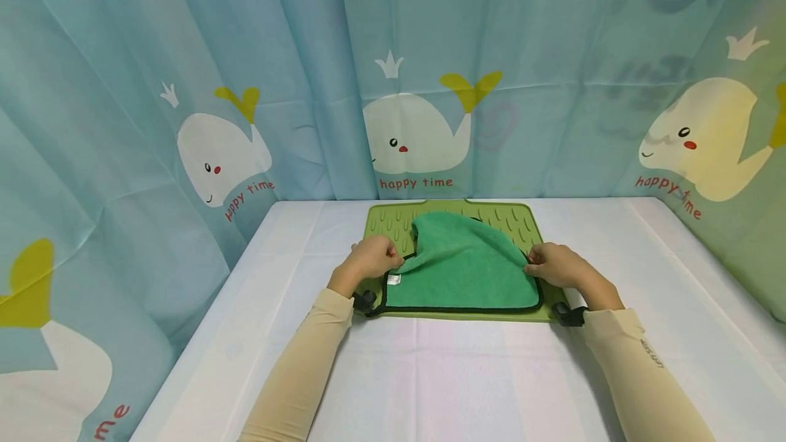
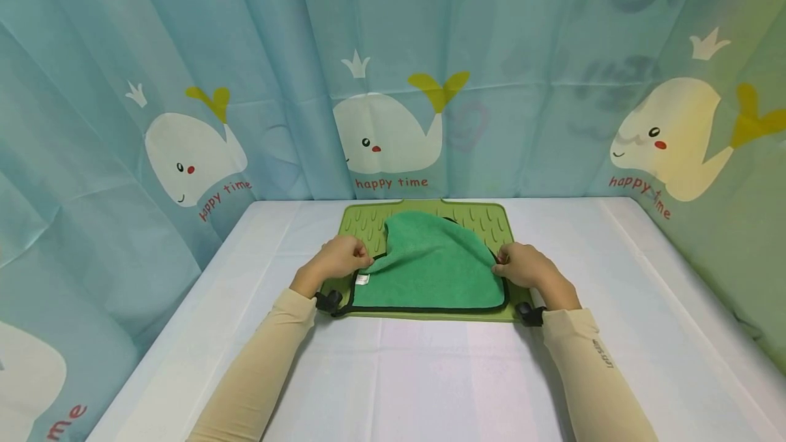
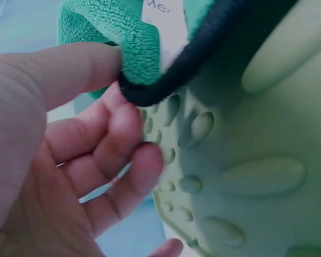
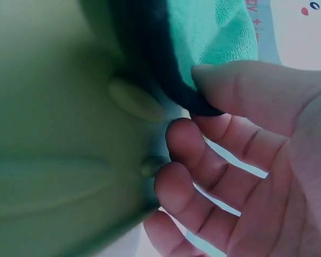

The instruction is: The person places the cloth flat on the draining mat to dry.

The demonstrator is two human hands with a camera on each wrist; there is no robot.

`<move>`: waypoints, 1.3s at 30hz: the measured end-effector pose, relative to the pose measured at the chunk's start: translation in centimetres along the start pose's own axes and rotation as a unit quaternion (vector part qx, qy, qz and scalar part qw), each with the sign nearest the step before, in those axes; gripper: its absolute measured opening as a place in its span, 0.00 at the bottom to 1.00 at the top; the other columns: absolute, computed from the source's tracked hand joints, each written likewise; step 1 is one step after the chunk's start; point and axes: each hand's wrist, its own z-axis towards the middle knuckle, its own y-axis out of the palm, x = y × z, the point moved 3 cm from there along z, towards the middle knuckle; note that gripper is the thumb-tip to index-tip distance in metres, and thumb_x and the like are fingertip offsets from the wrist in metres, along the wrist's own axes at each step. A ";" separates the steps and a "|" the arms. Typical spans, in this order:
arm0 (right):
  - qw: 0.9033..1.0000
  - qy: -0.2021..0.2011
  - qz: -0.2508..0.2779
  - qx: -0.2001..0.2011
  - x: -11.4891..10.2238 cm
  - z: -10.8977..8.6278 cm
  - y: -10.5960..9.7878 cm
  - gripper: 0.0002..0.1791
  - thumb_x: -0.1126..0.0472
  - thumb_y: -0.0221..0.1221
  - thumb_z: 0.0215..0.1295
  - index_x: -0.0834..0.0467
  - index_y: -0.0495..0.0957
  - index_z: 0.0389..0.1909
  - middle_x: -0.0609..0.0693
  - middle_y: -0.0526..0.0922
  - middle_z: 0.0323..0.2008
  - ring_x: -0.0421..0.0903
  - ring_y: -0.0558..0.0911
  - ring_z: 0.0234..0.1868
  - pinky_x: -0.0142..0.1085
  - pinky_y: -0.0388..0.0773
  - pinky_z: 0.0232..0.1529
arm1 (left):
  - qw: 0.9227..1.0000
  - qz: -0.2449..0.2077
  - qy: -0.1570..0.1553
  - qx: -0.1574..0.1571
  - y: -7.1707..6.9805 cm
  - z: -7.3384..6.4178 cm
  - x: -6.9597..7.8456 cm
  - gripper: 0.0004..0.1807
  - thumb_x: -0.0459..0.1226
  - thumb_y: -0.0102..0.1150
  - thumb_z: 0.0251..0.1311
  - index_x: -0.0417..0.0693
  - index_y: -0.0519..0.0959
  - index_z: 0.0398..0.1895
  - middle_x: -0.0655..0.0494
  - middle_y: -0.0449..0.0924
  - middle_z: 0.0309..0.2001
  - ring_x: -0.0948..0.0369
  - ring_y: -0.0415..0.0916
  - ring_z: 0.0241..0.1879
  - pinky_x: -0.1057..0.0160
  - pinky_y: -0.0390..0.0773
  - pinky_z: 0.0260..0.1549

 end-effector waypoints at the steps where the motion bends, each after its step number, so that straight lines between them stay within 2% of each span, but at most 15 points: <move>1: 1.000 -0.002 0.003 0.001 0.0 0.0 -0.1 0.11 0.58 0.61 0.71 0.60 0.73 0.31 0.49 0.71 0.25 0.45 0.68 0.27 0.39 0.65 0.30 | 1.000 0.001 0.003 0.007 -0.1 0.0 0.0 0.26 0.43 0.62 0.70 0.57 0.67 0.12 0.65 0.64 0.13 0.63 0.63 0.17 0.23 0.56 0.66; 3: 1.000 -0.004 0.011 0.003 0.1 -0.1 -0.3 0.12 0.58 0.60 0.71 0.59 0.72 0.30 0.48 0.69 0.24 0.45 0.68 0.27 0.38 0.64 0.30 | 1.000 0.006 0.008 0.022 -0.4 -0.1 -0.1 0.22 0.42 0.62 0.70 0.56 0.72 0.14 0.65 0.69 0.15 0.63 0.66 0.19 0.31 0.69 0.62; 5: 1.000 -0.008 0.019 0.004 0.3 -0.2 -0.5 0.12 0.58 0.60 0.71 0.59 0.71 0.29 0.47 0.68 0.24 0.44 0.67 0.26 0.38 0.63 0.30 | 0.999 0.009 0.009 0.039 -0.7 -0.1 -0.3 0.17 0.41 0.62 0.68 0.54 0.78 0.18 0.64 0.75 0.19 0.63 0.69 0.20 0.42 0.78 0.50; 8: 0.999 -0.014 0.033 0.002 0.4 -0.4 -0.8 0.14 0.59 0.60 0.71 0.58 0.69 0.27 0.46 0.65 0.23 0.44 0.65 0.26 0.38 0.63 0.29 | 0.999 0.014 0.004 0.052 -1.1 -0.2 -0.7 0.14 0.41 0.63 0.67 0.52 0.81 0.21 0.62 0.79 0.21 0.63 0.69 0.20 0.57 0.74 0.35; 10: 0.999 -0.018 0.041 -0.005 0.5 -0.5 -1.0 0.14 0.59 0.61 0.71 0.57 0.68 0.26 0.46 0.64 0.22 0.43 0.64 0.25 0.38 0.62 0.29 | 0.998 0.017 -0.003 0.056 -1.3 -0.2 -1.0 0.14 0.41 0.63 0.67 0.53 0.81 0.21 0.61 0.79 0.21 0.63 0.69 0.20 0.60 0.71 0.33; 12: 0.999 -0.023 0.047 -0.013 0.7 -0.6 -1.1 0.15 0.59 0.61 0.71 0.57 0.68 0.26 0.45 0.63 0.22 0.43 0.64 0.25 0.38 0.62 0.29 | 0.998 0.019 -0.006 0.058 -1.5 -0.1 -1.3 0.14 0.41 0.63 0.66 0.53 0.80 0.21 0.62 0.78 0.21 0.63 0.69 0.21 0.59 0.71 0.35; 15: 0.998 -0.025 0.053 -0.030 0.9 -0.7 -1.1 0.15 0.59 0.61 0.71 0.58 0.69 0.27 0.44 0.63 0.22 0.43 0.64 0.25 0.38 0.61 0.29 | 0.998 0.023 -0.006 0.064 -1.7 -0.2 -1.6 0.15 0.41 0.64 0.65 0.54 0.80 0.19 0.63 0.77 0.20 0.63 0.70 0.22 0.52 0.74 0.43; 18: 0.997 -0.021 0.061 -0.047 1.0 -0.8 -1.0 0.14 0.59 0.62 0.70 0.58 0.70 0.27 0.44 0.64 0.22 0.42 0.64 0.25 0.38 0.62 0.30 | 0.997 0.025 -0.007 0.067 -1.8 -0.2 -1.8 0.16 0.41 0.63 0.64 0.55 0.77 0.16 0.64 0.74 0.18 0.62 0.68 0.23 0.46 0.73 0.48; 24: 0.995 -0.018 0.072 -0.064 0.8 -1.0 -1.0 0.13 0.59 0.61 0.70 0.59 0.70 0.27 0.44 0.65 0.22 0.42 0.65 0.26 0.37 0.62 0.31 | 0.998 0.032 -0.011 0.061 -1.7 -0.3 -1.5 0.21 0.41 0.64 0.62 0.57 0.70 0.12 0.65 0.65 0.14 0.62 0.64 0.22 0.42 0.69 0.50; 28: 0.995 -0.016 0.074 -0.063 0.8 -0.9 -0.9 0.13 0.59 0.61 0.70 0.59 0.72 0.28 0.44 0.66 0.23 0.42 0.66 0.26 0.36 0.63 0.30 | 0.997 0.047 -0.013 0.057 -1.3 -0.2 -1.4 0.21 0.42 0.65 0.64 0.57 0.70 0.13 0.65 0.65 0.14 0.63 0.64 0.21 0.39 0.70 0.54; 31: 0.995 -0.009 0.082 -0.055 0.8 -0.8 -0.9 0.13 0.57 0.61 0.71 0.61 0.74 0.30 0.45 0.69 0.24 0.41 0.67 0.26 0.36 0.64 0.29 | 0.997 0.048 -0.018 0.060 -1.0 -0.1 -1.1 0.15 0.43 0.64 0.66 0.56 0.79 0.19 0.64 0.75 0.17 0.61 0.70 0.23 0.37 0.71 0.57; 34: 0.995 0.003 0.087 -0.041 0.7 -0.6 -0.9 0.13 0.56 0.60 0.73 0.63 0.77 0.35 0.47 0.74 0.27 0.42 0.69 0.29 0.36 0.66 0.30 | 0.997 0.045 -0.023 0.061 -0.8 0.1 -0.7 0.08 0.44 0.64 0.67 0.55 0.87 0.31 0.62 0.85 0.29 0.59 0.78 0.31 0.36 0.70 0.59; 37: 0.997 0.015 0.076 -0.019 0.6 -0.3 -0.9 0.14 0.56 0.57 0.75 0.66 0.78 0.40 0.51 0.78 0.30 0.44 0.73 0.31 0.38 0.69 0.32 | 0.997 0.053 -0.023 0.058 -0.5 0.2 -0.4 0.09 0.44 0.62 0.70 0.53 0.89 0.40 0.59 0.88 0.39 0.57 0.81 0.39 0.36 0.71 0.59; 39: 0.998 0.017 0.063 -0.004 0.5 -0.1 -0.8 0.16 0.56 0.56 0.76 0.68 0.79 0.44 0.55 0.81 0.33 0.46 0.76 0.33 0.39 0.71 0.34 | 0.996 0.061 -0.022 0.054 -0.3 0.3 -0.3 0.10 0.44 0.61 0.71 0.53 0.89 0.44 0.58 0.88 0.41 0.57 0.82 0.40 0.37 0.71 0.58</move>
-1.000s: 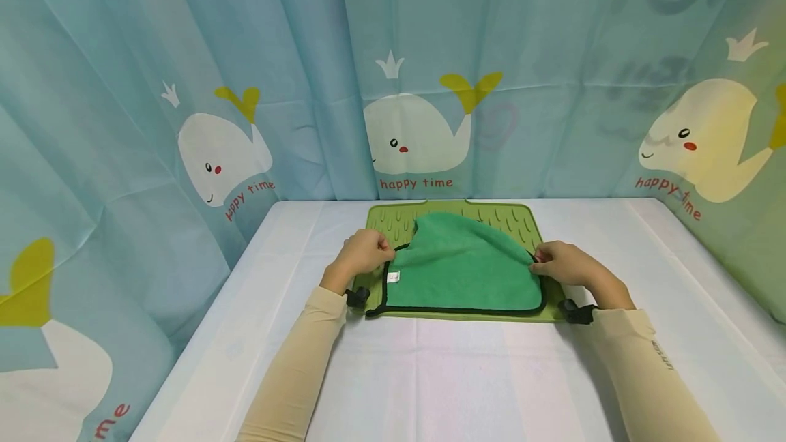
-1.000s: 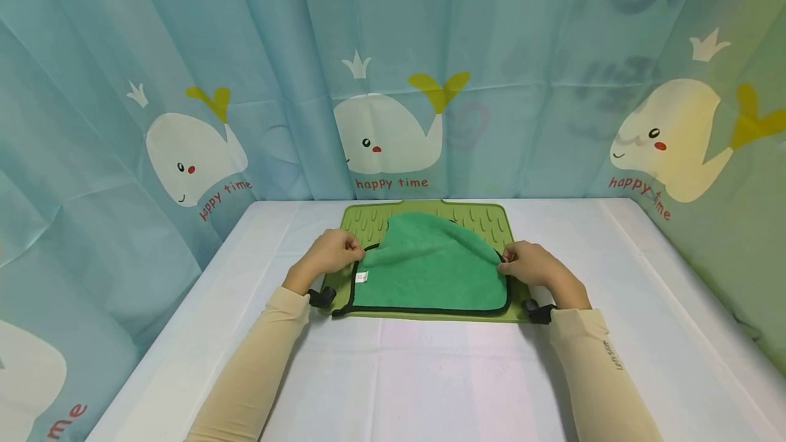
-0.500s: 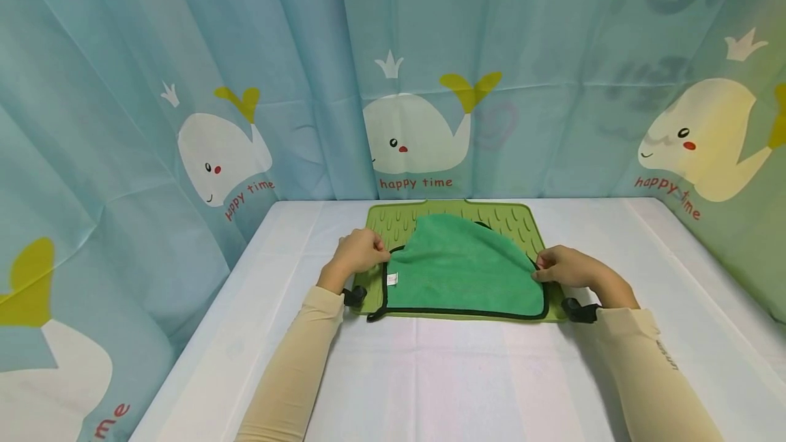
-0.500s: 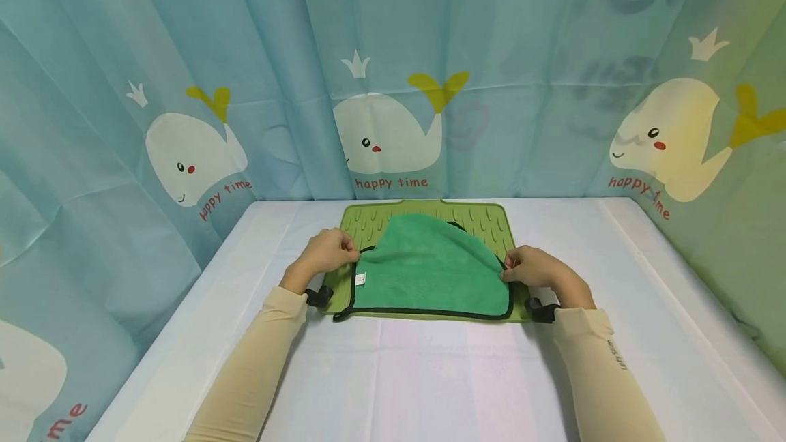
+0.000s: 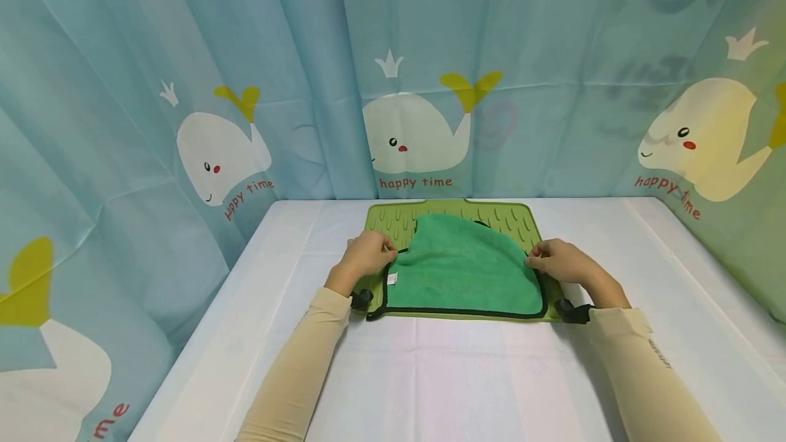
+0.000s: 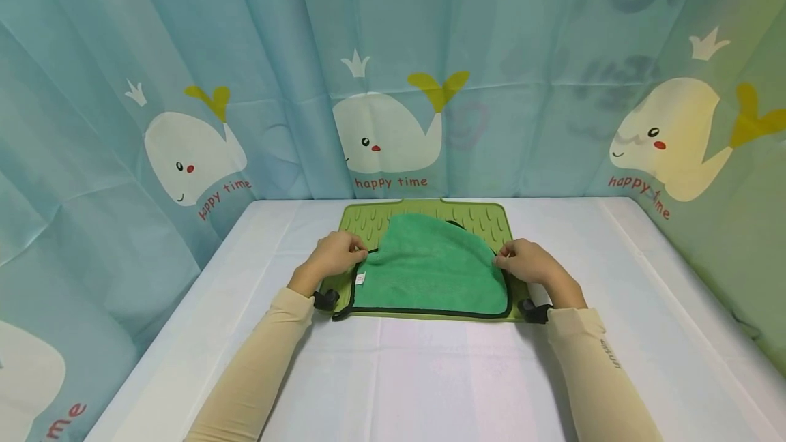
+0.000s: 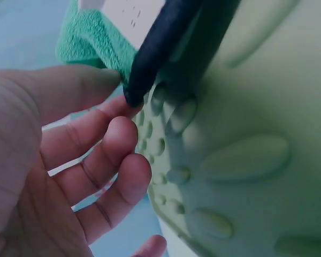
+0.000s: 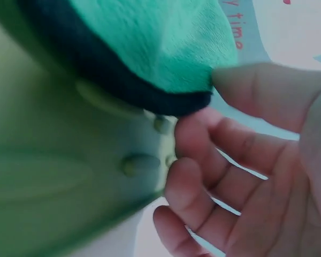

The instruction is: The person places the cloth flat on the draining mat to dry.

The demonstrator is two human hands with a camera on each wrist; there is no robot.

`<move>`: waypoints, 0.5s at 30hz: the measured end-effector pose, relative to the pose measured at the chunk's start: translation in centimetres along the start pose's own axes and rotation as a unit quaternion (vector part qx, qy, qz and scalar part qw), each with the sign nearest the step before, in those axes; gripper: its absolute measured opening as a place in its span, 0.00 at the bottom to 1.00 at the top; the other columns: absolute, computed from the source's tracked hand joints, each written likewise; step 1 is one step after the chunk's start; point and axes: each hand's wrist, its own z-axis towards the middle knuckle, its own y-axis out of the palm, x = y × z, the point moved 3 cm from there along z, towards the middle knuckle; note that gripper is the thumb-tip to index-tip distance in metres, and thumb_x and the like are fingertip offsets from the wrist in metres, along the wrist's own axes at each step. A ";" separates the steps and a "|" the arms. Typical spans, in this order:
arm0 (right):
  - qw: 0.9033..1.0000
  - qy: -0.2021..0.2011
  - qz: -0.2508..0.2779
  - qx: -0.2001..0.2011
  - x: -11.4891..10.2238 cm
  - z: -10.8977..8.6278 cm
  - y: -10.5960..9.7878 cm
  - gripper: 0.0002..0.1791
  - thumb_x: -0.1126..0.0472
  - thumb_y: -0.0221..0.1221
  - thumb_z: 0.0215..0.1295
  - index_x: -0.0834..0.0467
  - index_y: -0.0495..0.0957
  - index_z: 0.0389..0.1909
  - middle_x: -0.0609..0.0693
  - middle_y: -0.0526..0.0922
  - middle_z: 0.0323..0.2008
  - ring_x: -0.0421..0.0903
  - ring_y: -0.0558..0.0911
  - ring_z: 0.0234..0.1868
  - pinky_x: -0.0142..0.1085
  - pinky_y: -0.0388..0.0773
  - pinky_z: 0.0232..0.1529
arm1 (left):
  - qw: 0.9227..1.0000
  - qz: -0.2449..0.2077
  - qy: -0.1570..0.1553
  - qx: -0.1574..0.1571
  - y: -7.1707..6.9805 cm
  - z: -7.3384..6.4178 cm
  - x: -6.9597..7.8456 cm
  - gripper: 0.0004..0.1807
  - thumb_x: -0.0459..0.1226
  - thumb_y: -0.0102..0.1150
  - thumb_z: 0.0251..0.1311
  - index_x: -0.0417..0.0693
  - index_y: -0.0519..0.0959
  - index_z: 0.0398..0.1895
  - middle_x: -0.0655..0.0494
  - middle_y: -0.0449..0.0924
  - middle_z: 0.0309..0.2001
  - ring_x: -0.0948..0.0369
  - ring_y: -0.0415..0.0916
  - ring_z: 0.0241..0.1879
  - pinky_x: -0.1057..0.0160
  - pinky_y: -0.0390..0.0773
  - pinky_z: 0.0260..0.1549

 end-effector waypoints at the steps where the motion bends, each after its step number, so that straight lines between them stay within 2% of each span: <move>1: 1.000 -0.001 -0.004 0.008 -0.1 0.1 0.0 0.17 0.57 0.55 0.76 0.69 0.79 0.45 0.57 0.82 0.35 0.47 0.77 0.34 0.40 0.73 0.35 | 1.000 0.004 0.000 -0.002 0.1 0.0 0.1 0.10 0.44 0.61 0.71 0.53 0.89 0.45 0.58 0.88 0.41 0.57 0.82 0.41 0.37 0.71 0.58; 3: 1.000 -0.004 -0.010 0.021 -0.3 0.2 0.1 0.18 0.58 0.54 0.77 0.72 0.79 0.48 0.60 0.84 0.38 0.49 0.79 0.36 0.42 0.76 0.37 | 1.000 0.009 0.000 -0.001 0.3 0.1 0.3 0.10 0.43 0.61 0.72 0.54 0.89 0.47 0.57 0.88 0.41 0.56 0.82 0.42 0.36 0.70 0.59; 6: 0.999 -0.009 -0.012 0.034 -0.5 0.4 0.3 0.18 0.61 0.53 0.77 0.74 0.79 0.50 0.64 0.84 0.42 0.51 0.81 0.38 0.45 0.78 0.39 | 1.000 0.018 0.000 -0.001 0.7 0.3 0.6 0.10 0.43 0.61 0.72 0.54 0.89 0.47 0.56 0.89 0.45 0.53 0.83 0.48 0.33 0.67 0.63; 10: 0.999 -0.008 -0.006 0.042 -0.5 0.5 0.7 0.16 0.60 0.54 0.76 0.71 0.81 0.46 0.62 0.85 0.39 0.50 0.80 0.37 0.43 0.77 0.38 | 0.999 0.036 0.004 -0.007 1.3 0.4 1.2 0.10 0.44 0.61 0.72 0.54 0.88 0.47 0.56 0.88 0.51 0.49 0.81 0.57 0.32 0.66 0.64; 13: 0.999 -0.018 0.000 0.047 -0.5 0.5 0.9 0.13 0.60 0.56 0.75 0.68 0.82 0.40 0.57 0.84 0.35 0.47 0.77 0.34 0.39 0.74 0.36 | 0.999 0.047 0.006 -0.010 1.5 0.5 1.5 0.09 0.44 0.61 0.72 0.54 0.88 0.45 0.56 0.88 0.50 0.50 0.81 0.55 0.35 0.68 0.62; 15: 0.998 -0.028 0.002 0.052 -0.7 0.5 1.0 0.11 0.61 0.56 0.74 0.66 0.81 0.38 0.55 0.83 0.32 0.45 0.75 0.31 0.38 0.71 0.34 | 0.999 0.051 0.008 -0.009 1.6 0.5 1.6 0.08 0.44 0.62 0.71 0.54 0.88 0.38 0.57 0.88 0.43 0.52 0.82 0.49 0.38 0.71 0.59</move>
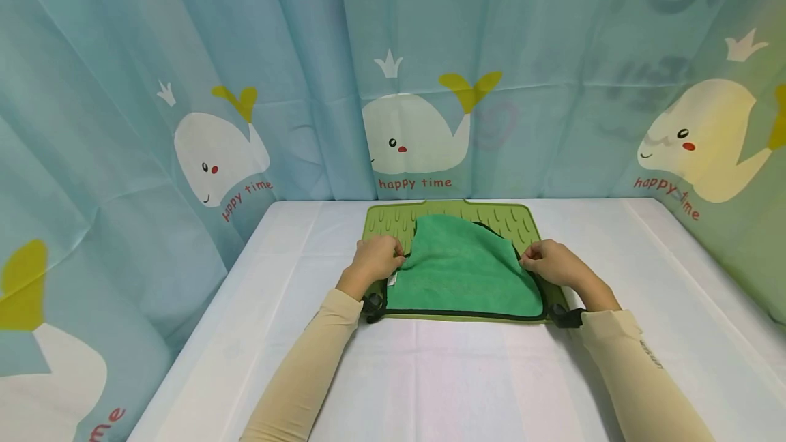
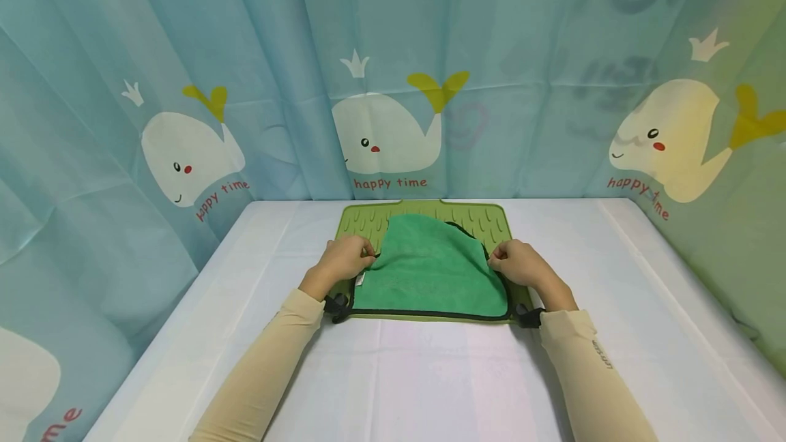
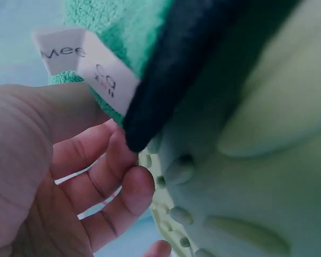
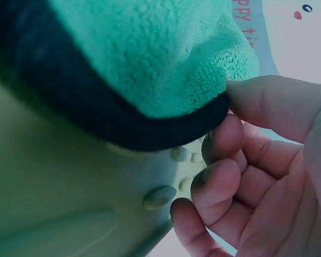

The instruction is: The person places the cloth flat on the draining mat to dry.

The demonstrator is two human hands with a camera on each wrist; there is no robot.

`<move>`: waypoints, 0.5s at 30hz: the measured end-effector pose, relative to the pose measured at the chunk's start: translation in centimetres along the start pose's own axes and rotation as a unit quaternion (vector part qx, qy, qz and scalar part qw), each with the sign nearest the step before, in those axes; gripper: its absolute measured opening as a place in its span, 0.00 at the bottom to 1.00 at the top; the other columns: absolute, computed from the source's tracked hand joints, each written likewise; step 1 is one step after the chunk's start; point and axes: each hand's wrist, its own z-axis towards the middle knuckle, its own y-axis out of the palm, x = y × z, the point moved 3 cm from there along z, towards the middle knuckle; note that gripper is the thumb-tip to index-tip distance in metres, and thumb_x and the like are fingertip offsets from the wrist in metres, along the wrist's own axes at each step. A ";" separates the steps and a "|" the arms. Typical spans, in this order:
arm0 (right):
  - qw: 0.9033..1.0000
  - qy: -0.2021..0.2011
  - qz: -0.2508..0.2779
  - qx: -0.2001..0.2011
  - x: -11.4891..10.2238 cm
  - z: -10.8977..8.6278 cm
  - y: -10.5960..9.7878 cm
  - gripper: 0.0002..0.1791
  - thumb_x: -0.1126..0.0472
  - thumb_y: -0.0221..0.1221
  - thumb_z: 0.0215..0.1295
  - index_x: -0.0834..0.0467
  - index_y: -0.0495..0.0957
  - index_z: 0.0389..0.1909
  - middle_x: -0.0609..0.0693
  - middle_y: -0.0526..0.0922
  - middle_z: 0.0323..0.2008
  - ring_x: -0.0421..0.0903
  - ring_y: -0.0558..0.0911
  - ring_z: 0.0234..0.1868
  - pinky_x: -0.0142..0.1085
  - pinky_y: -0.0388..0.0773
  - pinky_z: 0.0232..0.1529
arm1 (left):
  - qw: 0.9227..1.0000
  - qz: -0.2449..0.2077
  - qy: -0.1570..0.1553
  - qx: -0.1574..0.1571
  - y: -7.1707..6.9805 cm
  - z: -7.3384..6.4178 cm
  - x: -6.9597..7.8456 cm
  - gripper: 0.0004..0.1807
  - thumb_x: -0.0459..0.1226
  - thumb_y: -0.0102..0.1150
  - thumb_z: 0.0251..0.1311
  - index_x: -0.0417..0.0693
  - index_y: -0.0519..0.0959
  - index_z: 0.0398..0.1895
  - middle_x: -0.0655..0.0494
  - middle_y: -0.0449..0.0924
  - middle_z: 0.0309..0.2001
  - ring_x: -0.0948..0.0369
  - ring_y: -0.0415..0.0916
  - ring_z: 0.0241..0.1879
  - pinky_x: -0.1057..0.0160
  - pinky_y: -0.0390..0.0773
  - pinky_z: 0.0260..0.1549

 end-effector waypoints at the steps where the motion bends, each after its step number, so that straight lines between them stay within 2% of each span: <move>1: 1.000 -0.004 0.000 0.001 -0.1 0.0 0.0 0.11 0.62 0.56 0.73 0.66 0.81 0.37 0.54 0.82 0.31 0.44 0.74 0.30 0.37 0.70 0.33 | 1.000 0.002 0.001 0.001 0.0 0.0 0.0 0.10 0.44 0.62 0.71 0.54 0.86 0.33 0.58 0.87 0.38 0.54 0.83 0.45 0.39 0.72 0.57; 3: 1.000 -0.008 0.000 0.003 -0.2 0.0 0.1 0.11 0.62 0.55 0.73 0.66 0.80 0.36 0.53 0.81 0.30 0.44 0.72 0.29 0.37 0.69 0.33 | 1.000 0.004 0.006 0.002 0.1 0.0 0.0 0.17 0.44 0.61 0.72 0.55 0.81 0.21 0.60 0.81 0.26 0.57 0.79 0.34 0.42 0.72 0.53; 6: 1.000 0.003 0.002 0.001 -0.2 -0.1 -0.1 0.10 0.62 0.55 0.74 0.65 0.79 0.35 0.52 0.79 0.29 0.44 0.71 0.28 0.37 0.68 0.32 | 1.000 0.006 0.006 -0.002 0.0 0.0 -0.1 0.28 0.44 0.60 0.73 0.56 0.67 0.10 0.62 0.64 0.13 0.61 0.66 0.22 0.41 0.72 0.51; 8: 1.000 0.013 0.005 -0.002 -0.2 -0.1 -0.3 0.12 0.62 0.53 0.75 0.65 0.78 0.35 0.51 0.77 0.27 0.45 0.70 0.27 0.38 0.67 0.31 | 1.000 0.001 -0.002 -0.002 -0.2 -0.1 -0.3 0.31 0.43 0.57 0.74 0.57 0.61 0.08 0.63 0.56 0.11 0.62 0.57 0.19 0.40 0.71 0.54; 10: 1.000 0.024 0.009 0.003 -0.1 -0.1 -0.6 0.12 0.61 0.52 0.76 0.64 0.77 0.35 0.50 0.75 0.26 0.45 0.69 0.26 0.38 0.66 0.30 | 1.000 -0.007 -0.016 0.005 -0.5 -0.2 -0.5 0.32 0.41 0.55 0.74 0.58 0.58 0.07 0.63 0.52 0.10 0.62 0.52 0.18 0.41 0.71 0.54; 12: 0.999 0.030 0.012 0.009 0.0 -0.2 -1.0 0.12 0.61 0.51 0.76 0.64 0.76 0.34 0.49 0.72 0.25 0.45 0.68 0.26 0.38 0.66 0.29 | 0.999 -0.019 -0.029 0.017 -1.0 -0.2 -0.6 0.32 0.39 0.53 0.73 0.57 0.57 0.07 0.63 0.50 0.10 0.61 0.48 0.17 0.45 0.71 0.48; 15: 0.999 0.033 0.016 0.018 0.1 -0.4 -1.5 0.12 0.61 0.51 0.76 0.63 0.75 0.33 0.48 0.71 0.24 0.45 0.68 0.26 0.39 0.65 0.28 | 0.998 -0.030 -0.042 0.031 -1.4 -0.2 -0.9 0.30 0.38 0.51 0.71 0.57 0.57 0.08 0.62 0.50 0.10 0.61 0.46 0.17 0.54 0.64 0.34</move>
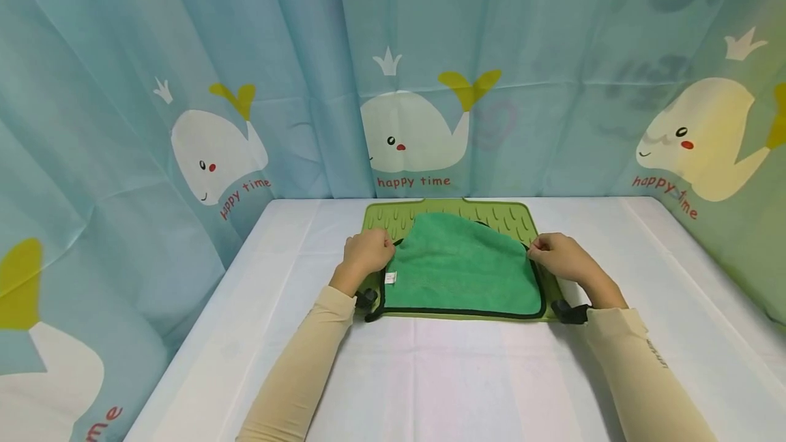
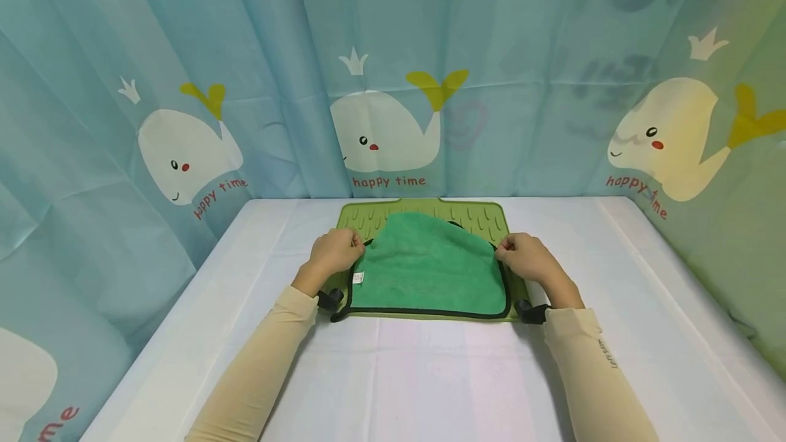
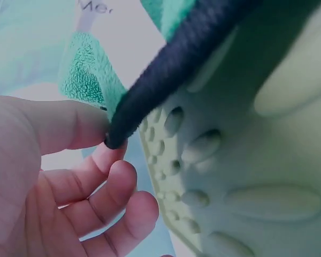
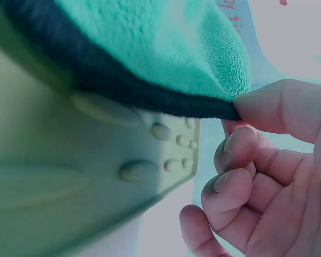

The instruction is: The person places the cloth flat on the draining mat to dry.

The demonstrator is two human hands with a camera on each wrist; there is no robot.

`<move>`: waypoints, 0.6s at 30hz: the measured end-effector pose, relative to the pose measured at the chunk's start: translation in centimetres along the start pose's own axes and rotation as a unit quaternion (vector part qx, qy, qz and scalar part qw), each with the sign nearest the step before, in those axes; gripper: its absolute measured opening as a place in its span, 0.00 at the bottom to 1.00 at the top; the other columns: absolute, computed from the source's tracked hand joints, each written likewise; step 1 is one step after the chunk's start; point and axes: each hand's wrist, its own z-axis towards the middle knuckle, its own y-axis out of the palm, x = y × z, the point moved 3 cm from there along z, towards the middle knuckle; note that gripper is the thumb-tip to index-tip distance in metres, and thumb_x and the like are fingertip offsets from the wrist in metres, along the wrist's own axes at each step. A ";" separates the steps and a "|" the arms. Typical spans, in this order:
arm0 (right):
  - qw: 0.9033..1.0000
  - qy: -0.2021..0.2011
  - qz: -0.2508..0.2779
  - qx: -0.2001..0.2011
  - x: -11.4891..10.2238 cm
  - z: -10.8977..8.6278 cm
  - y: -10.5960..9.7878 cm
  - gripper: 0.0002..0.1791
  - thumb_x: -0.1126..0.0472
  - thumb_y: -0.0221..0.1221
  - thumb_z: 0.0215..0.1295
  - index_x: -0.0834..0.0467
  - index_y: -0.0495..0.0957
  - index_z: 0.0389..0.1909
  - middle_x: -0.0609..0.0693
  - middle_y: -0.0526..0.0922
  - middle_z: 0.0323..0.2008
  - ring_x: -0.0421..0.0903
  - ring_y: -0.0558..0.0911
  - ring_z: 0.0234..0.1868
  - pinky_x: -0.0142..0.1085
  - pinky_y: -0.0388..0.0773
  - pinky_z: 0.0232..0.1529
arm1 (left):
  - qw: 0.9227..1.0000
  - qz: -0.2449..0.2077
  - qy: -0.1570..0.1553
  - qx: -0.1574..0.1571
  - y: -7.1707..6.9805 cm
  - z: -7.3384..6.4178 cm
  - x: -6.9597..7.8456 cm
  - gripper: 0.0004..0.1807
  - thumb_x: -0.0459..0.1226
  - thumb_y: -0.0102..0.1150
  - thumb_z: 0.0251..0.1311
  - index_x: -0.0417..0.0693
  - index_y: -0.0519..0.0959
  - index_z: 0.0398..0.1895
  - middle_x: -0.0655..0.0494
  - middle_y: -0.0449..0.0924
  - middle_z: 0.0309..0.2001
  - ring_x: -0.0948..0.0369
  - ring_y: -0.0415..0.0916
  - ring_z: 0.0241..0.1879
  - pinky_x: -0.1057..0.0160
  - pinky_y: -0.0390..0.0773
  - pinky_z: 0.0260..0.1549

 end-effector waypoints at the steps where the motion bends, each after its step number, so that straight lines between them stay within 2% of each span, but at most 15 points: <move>1: 1.000 0.001 0.001 0.002 0.1 0.0 -0.1 0.12 0.60 0.51 0.76 0.63 0.75 0.33 0.48 0.71 0.24 0.45 0.68 0.26 0.39 0.65 0.28 | 1.000 -0.003 -0.004 0.002 -0.1 0.0 -0.1 0.29 0.38 0.51 0.71 0.57 0.58 0.09 0.62 0.51 0.11 0.61 0.46 0.17 0.56 0.62 0.31; 9: 1.000 0.006 0.007 -0.001 0.8 -0.3 -0.8 0.12 0.61 0.52 0.75 0.64 0.74 0.33 0.49 0.71 0.26 0.46 0.67 0.27 0.39 0.64 0.29 | 0.999 -0.018 -0.029 -0.009 -0.5 0.3 -0.9 0.20 0.40 0.51 0.73 0.54 0.63 0.18 0.60 0.60 0.16 0.61 0.55 0.18 0.62 0.58 0.21; 14: 1.000 0.012 0.012 -0.025 1.1 -0.2 -0.4 0.10 0.61 0.53 0.74 0.62 0.74 0.32 0.49 0.71 0.27 0.45 0.67 0.28 0.39 0.64 0.30 | 0.998 -0.035 -0.038 -0.030 -0.3 0.3 -1.2 0.24 0.39 0.51 0.71 0.55 0.61 0.13 0.61 0.56 0.13 0.63 0.51 0.16 0.64 0.54 0.18; 18: 0.999 0.012 0.000 -0.041 1.2 -0.1 0.0 0.09 0.61 0.53 0.73 0.62 0.76 0.34 0.49 0.73 0.28 0.45 0.69 0.28 0.38 0.65 0.30 | 0.997 -0.038 -0.041 -0.060 0.1 0.3 -1.4 0.28 0.40 0.52 0.71 0.56 0.59 0.09 0.62 0.54 0.11 0.63 0.49 0.14 0.64 0.55 0.17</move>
